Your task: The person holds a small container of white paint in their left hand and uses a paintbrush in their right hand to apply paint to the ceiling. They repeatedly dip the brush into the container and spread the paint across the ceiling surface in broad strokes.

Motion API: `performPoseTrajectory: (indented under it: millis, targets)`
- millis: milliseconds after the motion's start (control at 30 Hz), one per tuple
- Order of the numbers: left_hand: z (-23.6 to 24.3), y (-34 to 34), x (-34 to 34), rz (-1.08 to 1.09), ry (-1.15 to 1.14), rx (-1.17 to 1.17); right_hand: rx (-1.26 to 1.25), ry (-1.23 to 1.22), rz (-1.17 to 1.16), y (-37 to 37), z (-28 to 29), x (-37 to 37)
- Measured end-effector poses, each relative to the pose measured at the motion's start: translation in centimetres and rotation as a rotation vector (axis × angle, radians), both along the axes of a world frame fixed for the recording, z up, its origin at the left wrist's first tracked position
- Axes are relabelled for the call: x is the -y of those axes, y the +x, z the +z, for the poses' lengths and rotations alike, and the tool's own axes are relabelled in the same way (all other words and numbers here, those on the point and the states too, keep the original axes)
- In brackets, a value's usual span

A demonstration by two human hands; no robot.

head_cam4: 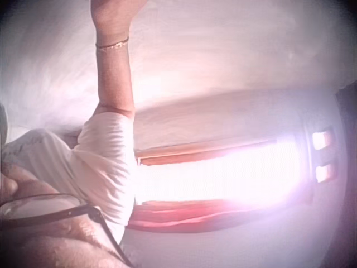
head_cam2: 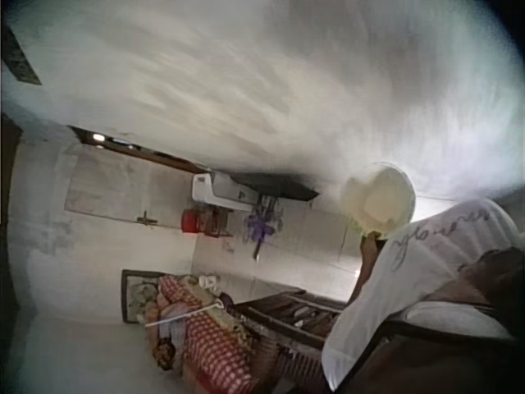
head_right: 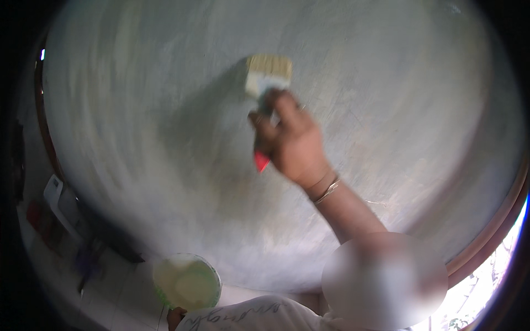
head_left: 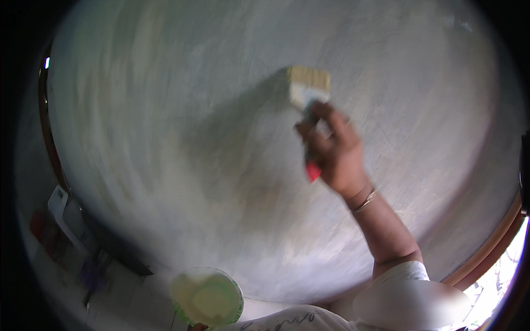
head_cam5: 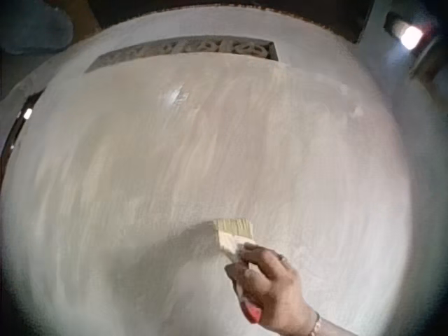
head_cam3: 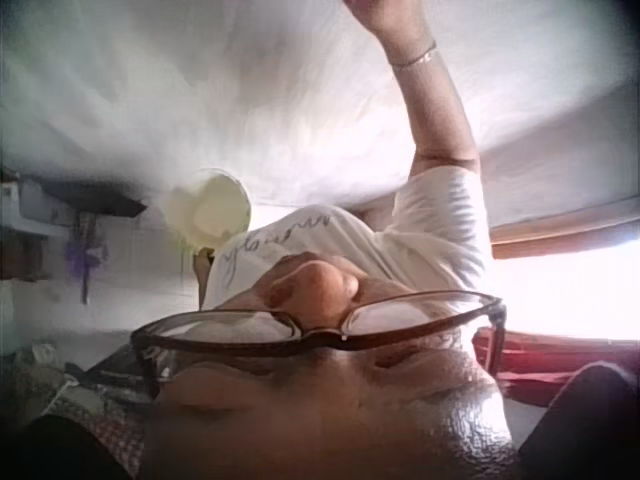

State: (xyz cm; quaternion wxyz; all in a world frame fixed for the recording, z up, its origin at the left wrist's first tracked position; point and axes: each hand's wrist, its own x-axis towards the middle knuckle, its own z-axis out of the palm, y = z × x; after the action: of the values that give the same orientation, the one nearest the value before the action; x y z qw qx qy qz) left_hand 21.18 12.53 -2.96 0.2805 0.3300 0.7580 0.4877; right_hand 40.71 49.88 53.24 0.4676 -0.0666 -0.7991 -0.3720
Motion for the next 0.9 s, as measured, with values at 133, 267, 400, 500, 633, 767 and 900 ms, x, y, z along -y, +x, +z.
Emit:
performPoseTrajectory:
  millis: [133,267,400,500,633,767,900]
  targets:
    - [-3.6,-2.0,0.1,0.310,-0.072,0.666,0.483,-0.088,0.023,-1.5,-13.4,2.6]
    - [3.1,0.7,-1.1,0.342,0.119,0.691,0.763,-0.818,0.198,-1.0,-25.1,2.4]
    - [3.6,0.3,-0.8,0.375,0.019,0.650,0.773,-1.090,0.127,-2.0,-24.5,-1.3]
    - [0.1,-0.5,-0.2,0.276,0.065,0.547,0.512,-0.925,0.280,-2.1,-13.0,-1.2]
    - [0.4,0.1,-0.4,0.391,0.195,0.876,0.052,-0.349,0.384,-3.1,-0.5,1.4]
    - [7.6,2.1,-2.1,0.382,0.268,0.980,-0.069,-0.124,0.160,-4.8,1.2,1.5]
    - [13.2,4.3,-4.0,0.429,0.353,1.112,0.283,-0.148,0.035,-5.9,-11.0,1.9]
